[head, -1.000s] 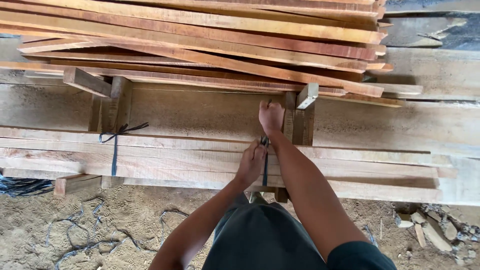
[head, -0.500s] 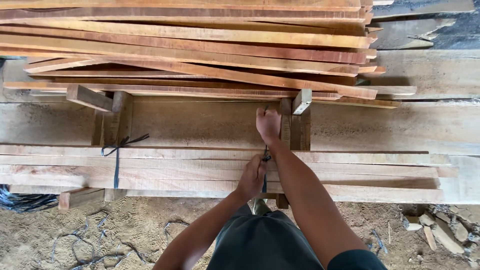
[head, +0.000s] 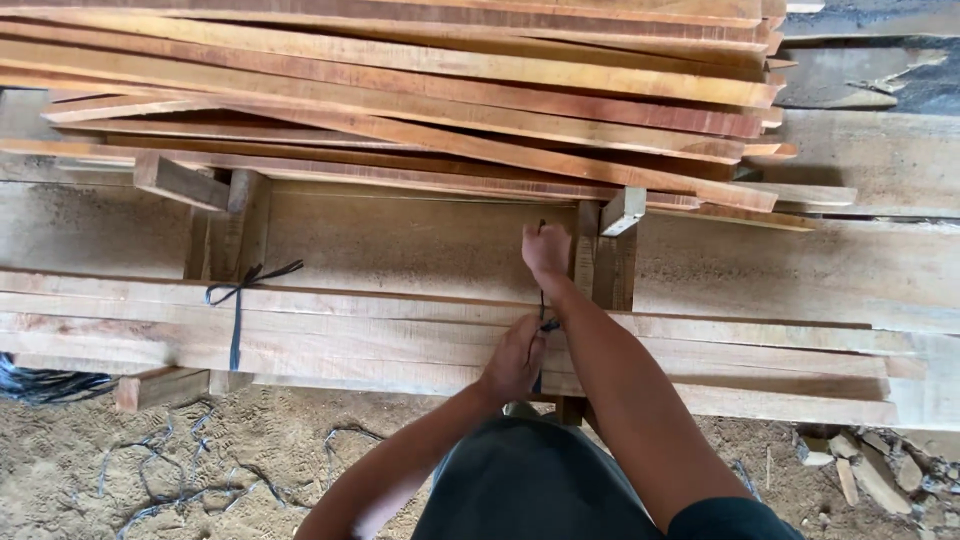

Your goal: Bundling several long wooden planks together using flexible black ties.

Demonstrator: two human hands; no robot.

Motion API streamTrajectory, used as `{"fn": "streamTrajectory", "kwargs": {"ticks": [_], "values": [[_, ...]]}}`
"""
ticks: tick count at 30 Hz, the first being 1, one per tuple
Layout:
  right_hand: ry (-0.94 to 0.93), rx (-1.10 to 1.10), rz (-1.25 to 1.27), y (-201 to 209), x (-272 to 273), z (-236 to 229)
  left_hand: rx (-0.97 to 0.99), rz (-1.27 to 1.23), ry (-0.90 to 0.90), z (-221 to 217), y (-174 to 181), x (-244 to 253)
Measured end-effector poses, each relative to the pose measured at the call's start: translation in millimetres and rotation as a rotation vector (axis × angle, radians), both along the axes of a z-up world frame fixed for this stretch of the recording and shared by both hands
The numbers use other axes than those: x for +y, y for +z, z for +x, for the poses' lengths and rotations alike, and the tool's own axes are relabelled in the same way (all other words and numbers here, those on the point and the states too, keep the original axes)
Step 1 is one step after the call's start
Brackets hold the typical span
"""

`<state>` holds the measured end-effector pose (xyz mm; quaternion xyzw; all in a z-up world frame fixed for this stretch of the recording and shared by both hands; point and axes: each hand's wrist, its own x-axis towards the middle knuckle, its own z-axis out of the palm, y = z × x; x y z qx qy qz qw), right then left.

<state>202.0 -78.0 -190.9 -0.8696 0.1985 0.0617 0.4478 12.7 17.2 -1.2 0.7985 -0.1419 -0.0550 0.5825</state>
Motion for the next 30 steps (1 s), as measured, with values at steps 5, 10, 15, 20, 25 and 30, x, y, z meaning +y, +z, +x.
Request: {"fn": "streamTrajectory", "kwargs": {"ticks": [5, 10, 15, 20, 25, 30], "values": [[0.036, -0.052, 0.068, 120, -25, -15, 0.156, 0.079, -0.191, 23, 14, 21], [-0.02, -0.007, 0.476, 182, -69, -46, 0.337, 0.31, -0.387, 73, -19, 28], [-0.045, -0.008, 0.48, 189, -99, -116, 0.524, -0.084, -0.168, 92, -61, 31], [0.358, -0.055, 0.253, 229, -98, -165, 0.584, -0.129, 0.109, 109, -94, 11], [0.748, -0.027, 0.064, 250, -95, -176, 0.669, -0.199, 0.372, 116, -101, 1], [1.092, -0.024, -0.253, 252, -86, -172, 0.698, -0.166, 0.446, 118, -108, -2]]}}
